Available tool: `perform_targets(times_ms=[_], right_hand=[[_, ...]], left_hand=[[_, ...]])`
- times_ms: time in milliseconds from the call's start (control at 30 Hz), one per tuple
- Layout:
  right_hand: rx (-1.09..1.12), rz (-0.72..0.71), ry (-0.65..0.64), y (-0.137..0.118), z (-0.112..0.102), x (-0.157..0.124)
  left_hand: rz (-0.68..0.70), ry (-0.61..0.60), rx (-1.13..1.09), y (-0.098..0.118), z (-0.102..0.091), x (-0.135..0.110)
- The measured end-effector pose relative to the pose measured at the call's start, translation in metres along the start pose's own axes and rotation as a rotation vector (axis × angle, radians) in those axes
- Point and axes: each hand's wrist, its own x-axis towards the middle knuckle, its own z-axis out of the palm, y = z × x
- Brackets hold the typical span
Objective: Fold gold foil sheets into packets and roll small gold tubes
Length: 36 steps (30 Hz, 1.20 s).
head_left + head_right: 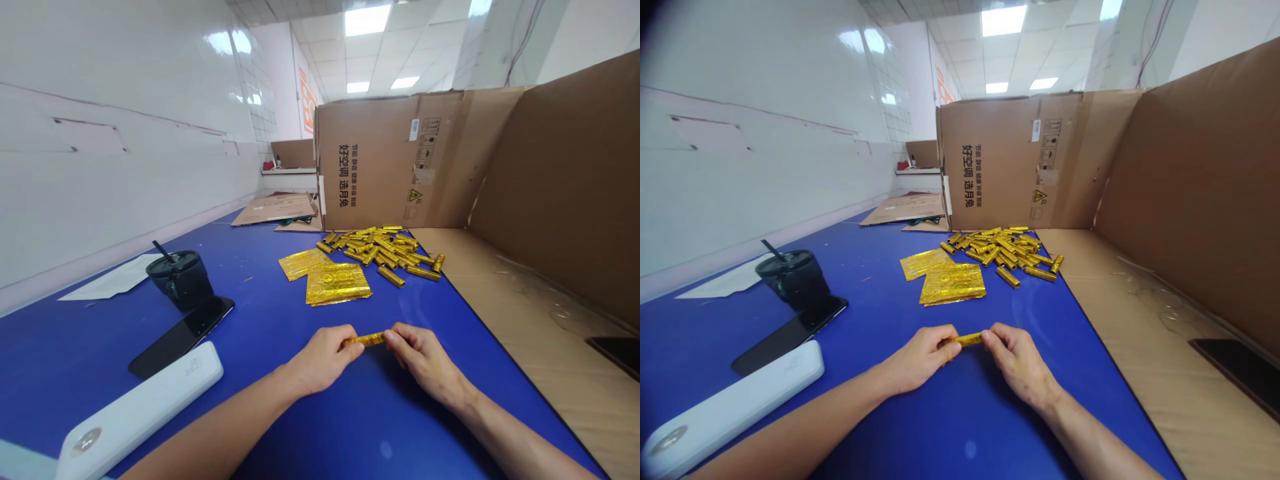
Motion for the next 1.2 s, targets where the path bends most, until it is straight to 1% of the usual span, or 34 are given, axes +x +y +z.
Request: perform_targets(times_ms=[133, 233, 333, 533, 733, 800, 867, 1000, 1100, 1200], right_hand=[[-0.138, -0.058, -0.006, -0.003, 0.002, -0.003], [-0.252, -0.116, -0.021, -0.007, 0.004, -0.005], [-0.305, -0.138, -0.034, -0.009, 0.007, -0.007], [-0.291, -0.175, -0.035, -0.010, 0.010, -0.008], [-0.234, -0.102, 0.000, -0.007, 0.006, -0.005], [-0.229, -0.102, 0.001, -0.007, 0.006, -0.004], [-0.247, -0.125, 0.014, -0.007, 0.007, -0.004], [-0.347, -0.229, 0.029, -0.005, 0.007, -0.006], [-0.407, -0.292, 0.040, -0.003, 0.006, -0.008], [-0.398, -0.272, 0.036, -0.005, 0.005, -0.009]], left_hand=[[0.063, 0.013, 0.023, 0.006, 0.002, -0.002], [0.068, -0.005, -0.008, 0.007, 0.005, -0.003], [0.067, 0.003, -0.024, 0.006, 0.008, -0.004], [0.064, 0.008, -0.016, 0.006, 0.009, -0.004], [0.023, 0.013, -0.060, 0.003, 0.006, -0.003], [0.020, 0.023, -0.074, 0.002, 0.007, -0.003], [0.000, 0.014, -0.132, 0.001, 0.008, -0.002], [-0.100, -0.036, -0.361, -0.003, 0.010, 0.002], [-0.132, -0.054, -0.432, -0.007, 0.009, 0.005], [-0.154, -0.037, -0.478, -0.010, 0.008, 0.007]])
